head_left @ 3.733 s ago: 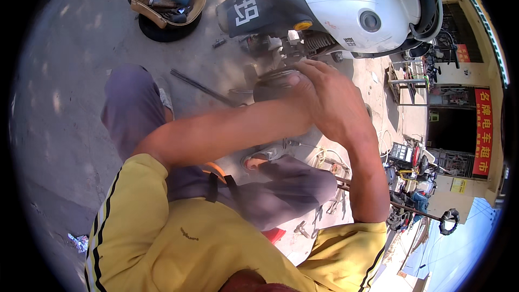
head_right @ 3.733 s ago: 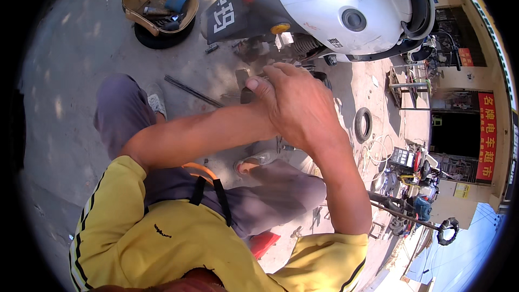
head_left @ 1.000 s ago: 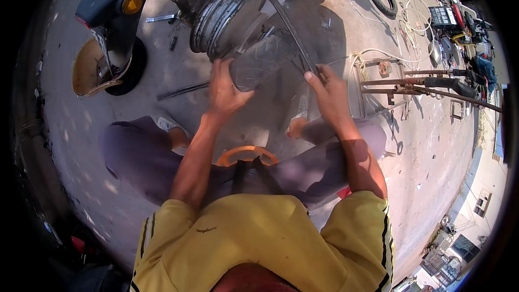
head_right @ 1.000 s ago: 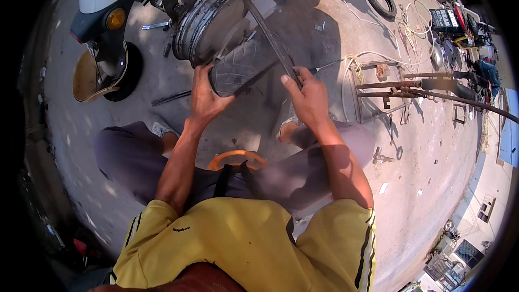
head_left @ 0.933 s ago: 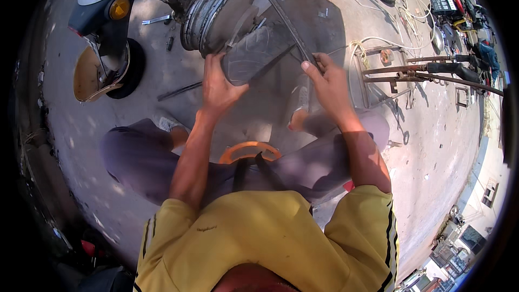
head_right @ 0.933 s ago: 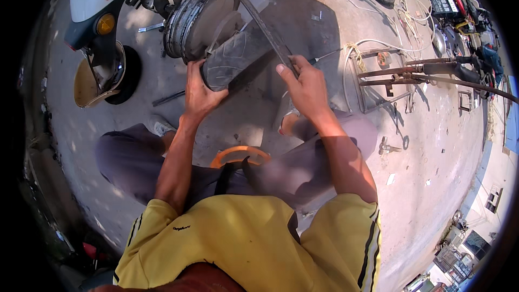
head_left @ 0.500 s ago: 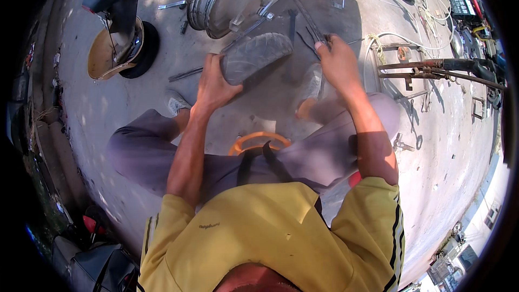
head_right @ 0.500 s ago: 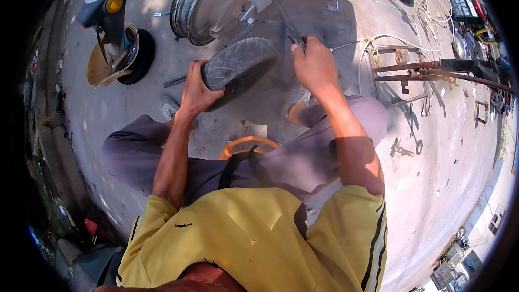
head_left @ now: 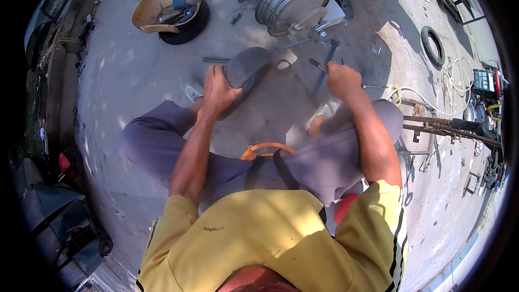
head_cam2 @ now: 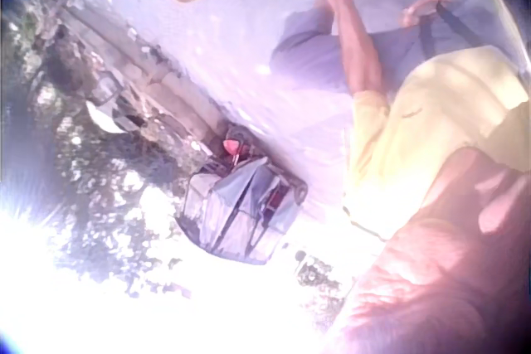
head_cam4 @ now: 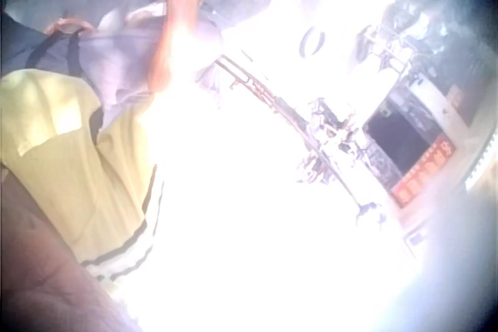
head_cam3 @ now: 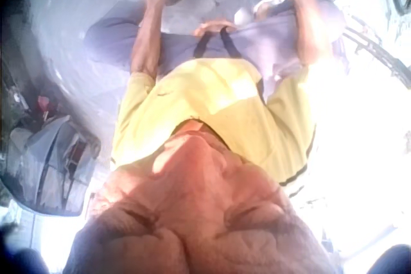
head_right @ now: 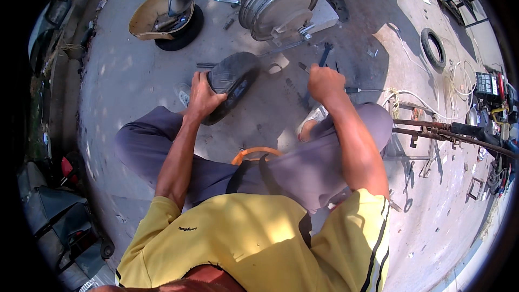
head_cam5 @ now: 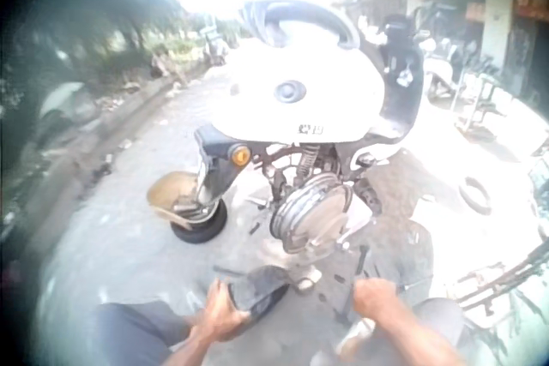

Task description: The person sits on the ground and uses a tire iron to pry the tire off the rim of a white scooter. After removing the tire, they walk to a nearby pile of tires and place it there. They then return to the scooter and use a wrench to loosen the axle nut on the rear wheel hub.

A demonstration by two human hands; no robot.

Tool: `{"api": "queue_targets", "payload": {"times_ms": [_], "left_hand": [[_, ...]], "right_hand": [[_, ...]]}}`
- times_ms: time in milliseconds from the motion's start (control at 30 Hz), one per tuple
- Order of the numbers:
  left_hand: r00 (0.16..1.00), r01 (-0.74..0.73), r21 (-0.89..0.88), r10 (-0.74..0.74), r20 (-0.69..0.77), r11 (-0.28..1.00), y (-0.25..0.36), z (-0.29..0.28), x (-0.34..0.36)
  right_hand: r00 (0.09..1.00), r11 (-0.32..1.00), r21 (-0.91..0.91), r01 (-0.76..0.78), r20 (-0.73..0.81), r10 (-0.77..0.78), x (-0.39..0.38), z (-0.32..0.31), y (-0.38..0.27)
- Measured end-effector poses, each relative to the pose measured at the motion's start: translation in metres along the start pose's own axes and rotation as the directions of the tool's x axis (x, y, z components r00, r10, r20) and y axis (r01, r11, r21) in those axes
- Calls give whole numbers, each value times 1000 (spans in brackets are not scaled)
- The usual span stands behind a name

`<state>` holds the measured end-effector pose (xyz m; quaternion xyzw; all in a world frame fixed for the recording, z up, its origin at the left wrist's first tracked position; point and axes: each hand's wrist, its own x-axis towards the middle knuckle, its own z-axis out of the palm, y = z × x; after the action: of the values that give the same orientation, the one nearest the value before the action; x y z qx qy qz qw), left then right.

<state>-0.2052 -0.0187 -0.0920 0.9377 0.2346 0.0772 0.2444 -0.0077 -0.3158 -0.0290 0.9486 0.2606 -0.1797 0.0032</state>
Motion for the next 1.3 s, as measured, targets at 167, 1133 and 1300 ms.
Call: {"api": "queue_targets", "payload": {"times_ms": [167,1133,1300], "left_hand": [[984,60,8,-58,-167,998,-40,3,-14],[946,273,-35,-275,-174,961,-16,1,13],[928,365,-35,-366,-68,931,-7,-3,7]], "right_hand": [[1000,998,-61,4,-21,-5,34,17,-12],[801,907,1,420,469,-372,19,-15,-104],[692,890,136,436,581,-428,28,26,-95]]}}
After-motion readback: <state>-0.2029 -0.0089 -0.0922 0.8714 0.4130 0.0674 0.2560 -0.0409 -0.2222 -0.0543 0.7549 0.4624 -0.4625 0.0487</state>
